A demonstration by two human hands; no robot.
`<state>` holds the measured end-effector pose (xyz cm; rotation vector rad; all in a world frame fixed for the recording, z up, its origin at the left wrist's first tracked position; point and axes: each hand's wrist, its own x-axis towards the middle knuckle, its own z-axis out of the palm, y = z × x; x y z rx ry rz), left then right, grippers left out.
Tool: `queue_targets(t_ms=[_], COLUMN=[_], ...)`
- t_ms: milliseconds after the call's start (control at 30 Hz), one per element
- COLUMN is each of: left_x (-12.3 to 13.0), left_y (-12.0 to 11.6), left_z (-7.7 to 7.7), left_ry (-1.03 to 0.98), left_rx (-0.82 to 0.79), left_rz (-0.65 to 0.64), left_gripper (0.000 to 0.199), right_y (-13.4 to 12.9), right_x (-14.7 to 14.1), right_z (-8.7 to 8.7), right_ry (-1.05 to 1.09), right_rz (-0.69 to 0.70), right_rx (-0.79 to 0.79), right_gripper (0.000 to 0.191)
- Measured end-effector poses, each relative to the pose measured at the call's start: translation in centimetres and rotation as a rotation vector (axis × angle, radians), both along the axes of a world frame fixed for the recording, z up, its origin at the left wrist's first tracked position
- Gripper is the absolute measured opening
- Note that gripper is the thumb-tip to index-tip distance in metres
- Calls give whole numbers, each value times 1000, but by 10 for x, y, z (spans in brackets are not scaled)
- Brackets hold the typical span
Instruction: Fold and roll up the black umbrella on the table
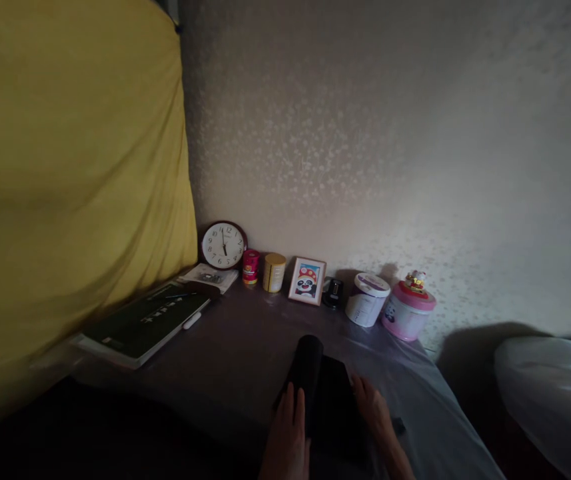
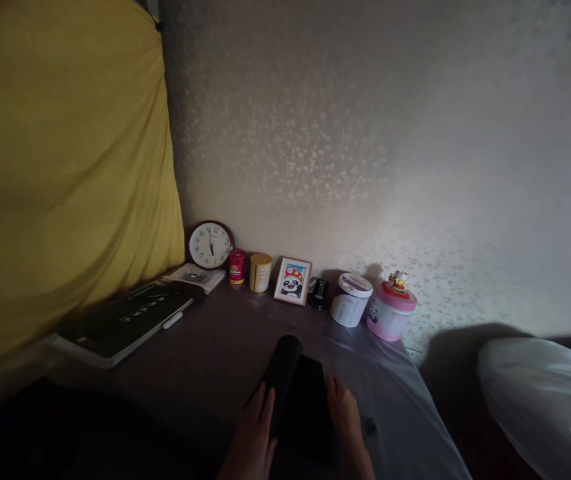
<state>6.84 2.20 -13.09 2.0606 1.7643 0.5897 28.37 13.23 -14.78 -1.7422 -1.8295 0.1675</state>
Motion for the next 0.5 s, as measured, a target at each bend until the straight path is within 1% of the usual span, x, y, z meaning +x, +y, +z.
queue_targets(t_ms=[67,133,233,300,400,500], left_x=[1,1,1,1,-1,-1], left_y=[-2,-4,-6,-7,-7,-7], left_z=[4,6,8,9,9,7], left_ry=[20,30,19,18,26,25], left_rx=[-14,-20,3,9,16,29], left_rz=[-1,1,9,5,-5,-7], left_gripper=[72,71,70,70,69,68], right_y=[-9,-15,-23,-28,-32,-34], right_x=[-3,-8,-16,-19,-21,-21], right_z=[-1,1,9,13,17,18], right_ry=[60,142,251,288,318,340], right_rz=[10,12,2,-6,-4,19], right_rx=[-71,-110,-114,-110,-96,-84], right_gripper=[33,37,45,48,46,45])
